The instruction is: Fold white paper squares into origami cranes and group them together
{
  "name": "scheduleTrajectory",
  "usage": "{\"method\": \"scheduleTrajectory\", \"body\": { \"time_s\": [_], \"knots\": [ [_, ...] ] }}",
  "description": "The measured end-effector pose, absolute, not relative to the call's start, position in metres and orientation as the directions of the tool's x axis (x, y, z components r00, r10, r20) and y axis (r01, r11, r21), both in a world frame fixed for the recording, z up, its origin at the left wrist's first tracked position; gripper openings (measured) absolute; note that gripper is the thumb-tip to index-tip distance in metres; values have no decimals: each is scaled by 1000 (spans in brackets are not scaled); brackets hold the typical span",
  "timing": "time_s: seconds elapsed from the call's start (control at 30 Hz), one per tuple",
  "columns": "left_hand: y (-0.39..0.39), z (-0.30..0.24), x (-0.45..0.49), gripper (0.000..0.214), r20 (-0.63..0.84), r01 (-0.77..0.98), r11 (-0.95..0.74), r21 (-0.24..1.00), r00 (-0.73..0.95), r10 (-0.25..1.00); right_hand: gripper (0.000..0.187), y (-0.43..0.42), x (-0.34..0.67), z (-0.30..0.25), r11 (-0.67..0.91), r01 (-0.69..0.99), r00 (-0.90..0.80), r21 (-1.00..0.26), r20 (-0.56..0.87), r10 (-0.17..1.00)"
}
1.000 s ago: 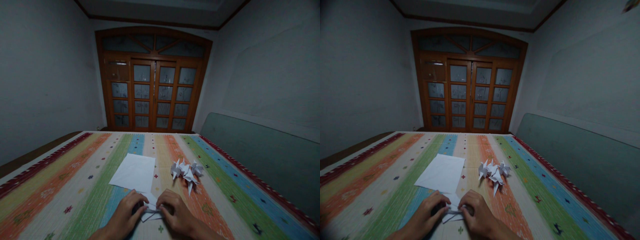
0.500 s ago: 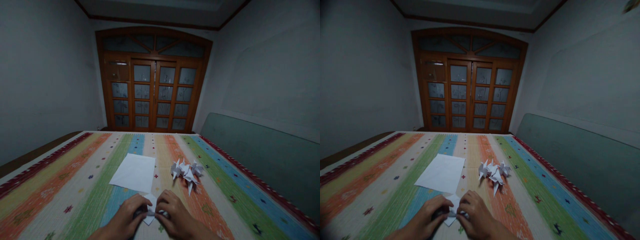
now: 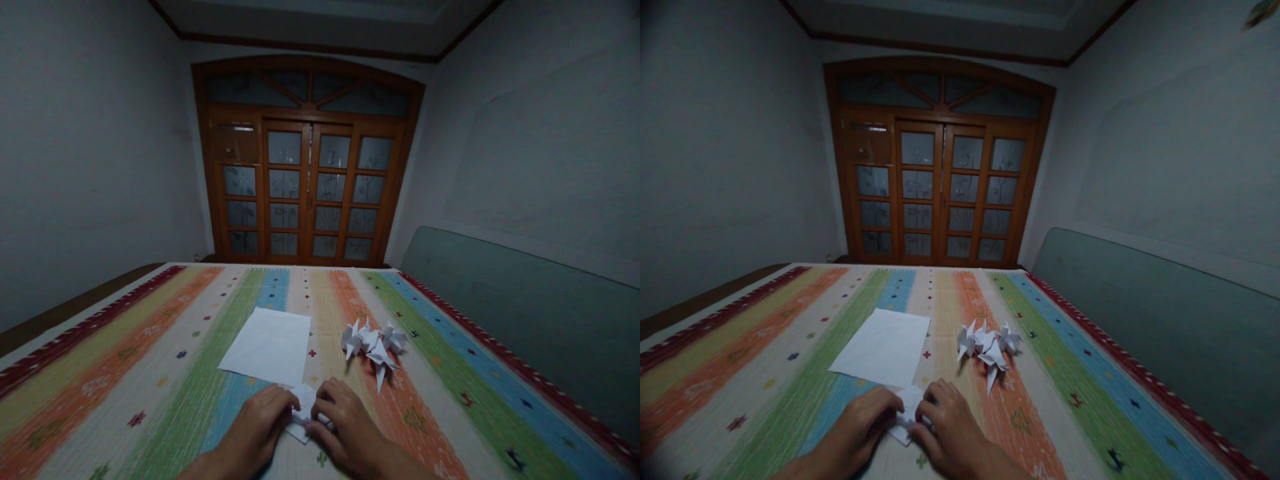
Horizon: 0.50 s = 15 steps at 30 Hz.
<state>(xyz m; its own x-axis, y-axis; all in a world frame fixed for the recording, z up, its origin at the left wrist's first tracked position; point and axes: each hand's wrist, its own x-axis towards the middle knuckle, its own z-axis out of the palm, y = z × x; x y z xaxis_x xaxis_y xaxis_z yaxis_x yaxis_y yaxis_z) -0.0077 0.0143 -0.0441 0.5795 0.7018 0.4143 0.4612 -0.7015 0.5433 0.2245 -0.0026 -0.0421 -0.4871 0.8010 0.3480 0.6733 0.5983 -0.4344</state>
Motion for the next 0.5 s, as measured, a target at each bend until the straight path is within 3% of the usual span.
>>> {"method": "scheduleTrajectory", "body": {
  "time_s": [0.3,0.5],
  "knots": [
    [17,-45,-13,22,367,492,-658,570,564,739,8,3,224,-47,530,631,-415,-567,331,848],
    [28,-49,-19,24,312,533,-598,598,533,787,7,3,224,-50,523,628,-414,-576,321,852]
  ]
}}
